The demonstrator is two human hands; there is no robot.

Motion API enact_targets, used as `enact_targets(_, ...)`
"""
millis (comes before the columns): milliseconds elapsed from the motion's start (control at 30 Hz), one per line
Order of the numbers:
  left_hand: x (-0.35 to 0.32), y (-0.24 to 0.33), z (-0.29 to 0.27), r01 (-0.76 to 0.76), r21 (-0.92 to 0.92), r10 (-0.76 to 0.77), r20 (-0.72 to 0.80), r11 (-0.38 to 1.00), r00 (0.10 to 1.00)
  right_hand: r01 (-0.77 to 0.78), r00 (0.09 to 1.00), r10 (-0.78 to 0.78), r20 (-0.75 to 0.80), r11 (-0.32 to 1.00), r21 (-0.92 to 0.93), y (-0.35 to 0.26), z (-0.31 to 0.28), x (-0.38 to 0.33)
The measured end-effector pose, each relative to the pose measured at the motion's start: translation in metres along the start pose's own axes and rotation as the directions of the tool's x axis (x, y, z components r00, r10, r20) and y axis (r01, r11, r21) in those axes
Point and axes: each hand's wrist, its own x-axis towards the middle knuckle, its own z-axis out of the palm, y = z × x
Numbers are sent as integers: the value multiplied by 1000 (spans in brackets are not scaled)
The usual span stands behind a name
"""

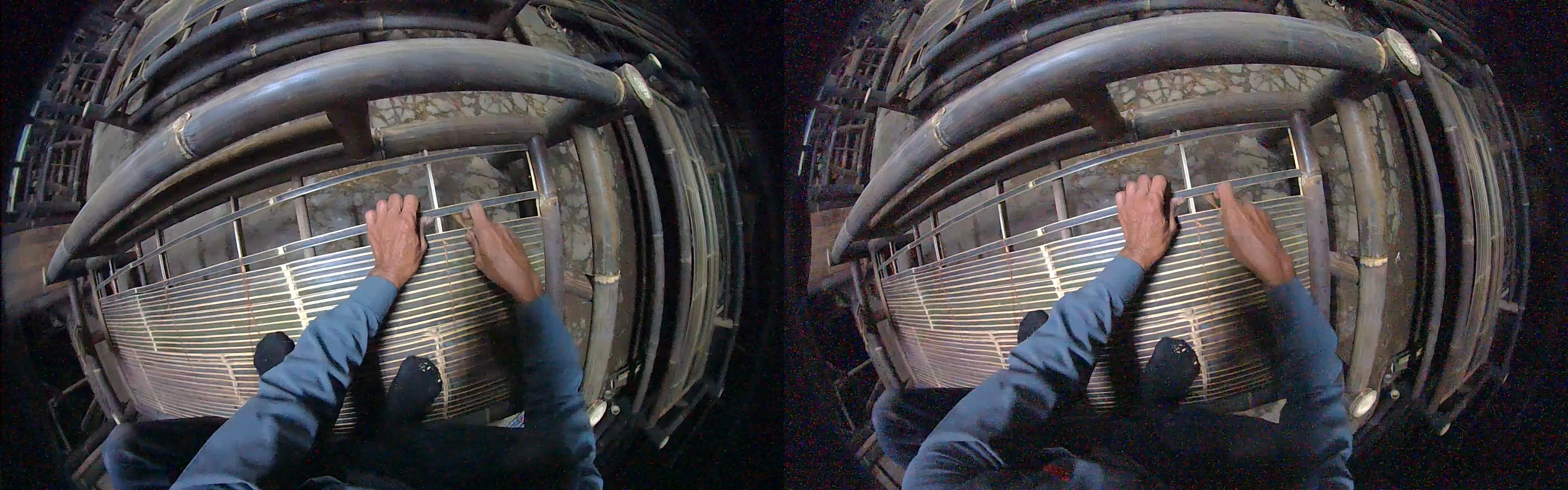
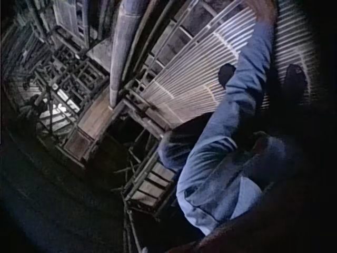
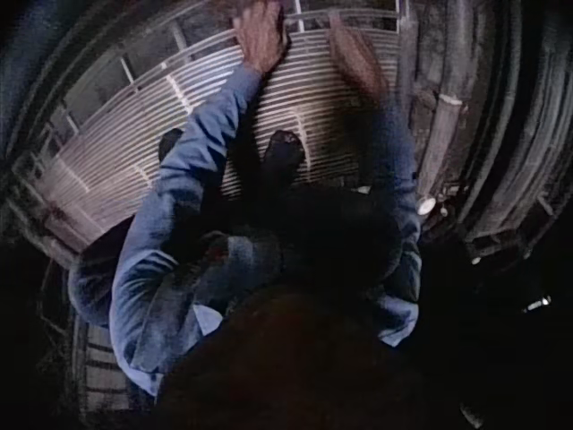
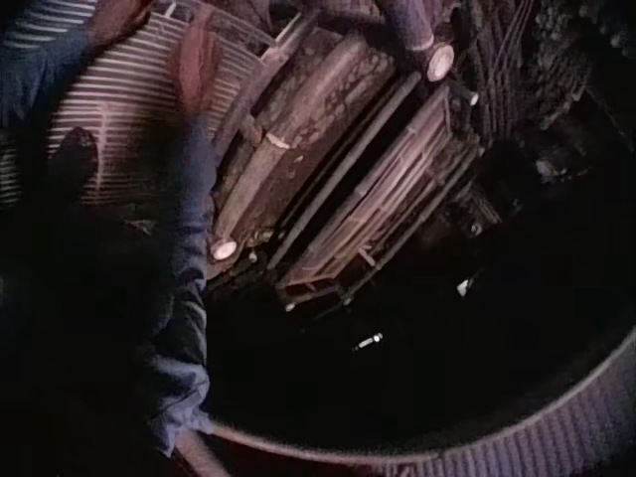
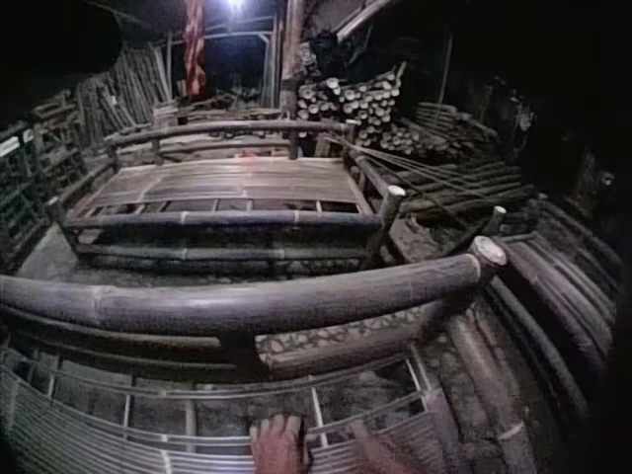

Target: The person weaves thin bamboo strips together by hand on a wooden frame, threading a long piece of twine through the strips and tying knots to secure them.

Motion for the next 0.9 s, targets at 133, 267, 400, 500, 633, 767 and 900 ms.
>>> enact_targets(133, 11, -9, 4, -13, -28, 14, 34, 1000, 999, 139, 987, -161, -29, 919, -369, 13, 2, 26)
enact_targets(267, 20, -8, -5, 45, -68, -30, 209, 997, 977, 191, 957, -266, -117, 878, -438, 26, 26, 36)
enact_targets(400, 42, -17, -6, 112, -224, -18, 383, 968, 924, 202, 964, -254, -84, 898, -391, 24, 39, 49)
enact_targets(500, 80, -34, 0, 266, -227, -15, 733, 937, 680, 187, 965, -240, -107, 912, -365, 17, 41, 53)
enact_targets(633, 82, -42, 32, 260, -304, 30, 702, 916, 712, 170, 969, -218, -120, 933, -317, 31, 54, 55)
enact_targets(767, 82, -49, 43, 253, -235, -11, 711, 938, 703, 174, 961, -225, -162, 945, -279, 34, 62, 55)
enact_targets(900, 72, -28, 32, 180, -102, -53, 717, 978, 695, -5, 997, -12, -77, 974, -225, 28, 53, 48)
